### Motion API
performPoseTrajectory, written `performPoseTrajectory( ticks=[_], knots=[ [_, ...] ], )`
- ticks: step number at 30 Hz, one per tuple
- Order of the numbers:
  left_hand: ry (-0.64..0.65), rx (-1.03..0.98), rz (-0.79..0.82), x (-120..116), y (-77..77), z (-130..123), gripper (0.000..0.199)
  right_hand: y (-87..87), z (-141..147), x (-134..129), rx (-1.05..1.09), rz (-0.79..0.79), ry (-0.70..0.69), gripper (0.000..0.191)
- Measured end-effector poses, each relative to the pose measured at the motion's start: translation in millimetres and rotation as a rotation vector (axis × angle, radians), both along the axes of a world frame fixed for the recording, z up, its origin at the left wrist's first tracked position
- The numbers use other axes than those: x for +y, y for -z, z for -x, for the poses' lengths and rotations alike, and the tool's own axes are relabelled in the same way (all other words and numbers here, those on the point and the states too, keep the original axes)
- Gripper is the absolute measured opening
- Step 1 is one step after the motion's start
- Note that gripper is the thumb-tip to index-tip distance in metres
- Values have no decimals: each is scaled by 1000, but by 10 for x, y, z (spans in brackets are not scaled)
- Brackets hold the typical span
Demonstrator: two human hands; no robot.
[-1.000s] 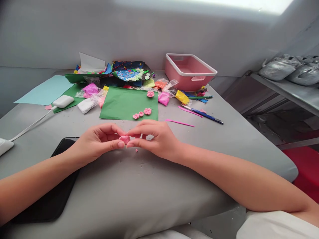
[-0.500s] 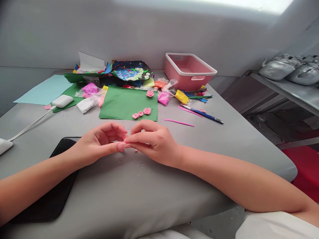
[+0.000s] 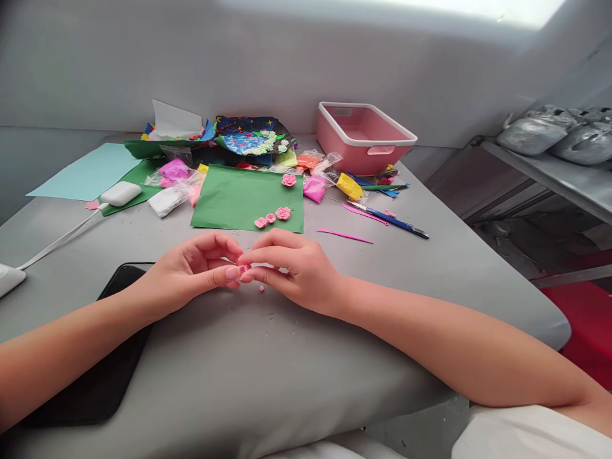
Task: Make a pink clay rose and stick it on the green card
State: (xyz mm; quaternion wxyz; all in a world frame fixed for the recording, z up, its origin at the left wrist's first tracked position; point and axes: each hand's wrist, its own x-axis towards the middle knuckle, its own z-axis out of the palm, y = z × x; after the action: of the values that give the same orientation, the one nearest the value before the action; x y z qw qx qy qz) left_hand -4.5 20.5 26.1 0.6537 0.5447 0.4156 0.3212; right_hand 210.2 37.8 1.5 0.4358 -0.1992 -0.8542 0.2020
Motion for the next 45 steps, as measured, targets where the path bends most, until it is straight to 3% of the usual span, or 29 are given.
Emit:
performPoseTrajectory(
  ticks=[4, 10, 13, 19, 25, 28, 31, 35, 41, 45],
  knots=[
    [26, 18, -11, 5, 22, 11, 25, -17, 18, -14, 5, 28, 15, 12],
    [-48, 139, -91, -16, 54, 23, 28, -23, 26, 26, -14, 501, 143, 24],
    [-98, 121, -92, -12, 53, 2, 29, -12, 27, 67, -65, 592, 109, 15],
    [-222, 90, -98, 4, 68, -4, 42, -52, -10, 126, -206, 555, -40, 18],
    [-229, 222, -137, -11, 62, 26, 39, -119, -68, 136, -321, 628, 3, 24],
    [-228, 191, -156, -6, 80, 27, 35, -146, -89, 132, -371, 652, -6, 19],
    [-225, 65, -134, 6, 99, 18, 35, -146, -115, 135, -396, 524, -91, 10],
    [-214, 10, -142, 7, 94, 14, 44, -115, -150, 153, -395, 345, -138, 23],
    [-231, 98, -189, -4, 84, 26, 29, -146, -162, 145, -476, 325, -184, 15],
    [-200, 126, -204, -9, 80, 26, 29, -144, -152, 131, -528, 251, -148, 13]
  ],
)
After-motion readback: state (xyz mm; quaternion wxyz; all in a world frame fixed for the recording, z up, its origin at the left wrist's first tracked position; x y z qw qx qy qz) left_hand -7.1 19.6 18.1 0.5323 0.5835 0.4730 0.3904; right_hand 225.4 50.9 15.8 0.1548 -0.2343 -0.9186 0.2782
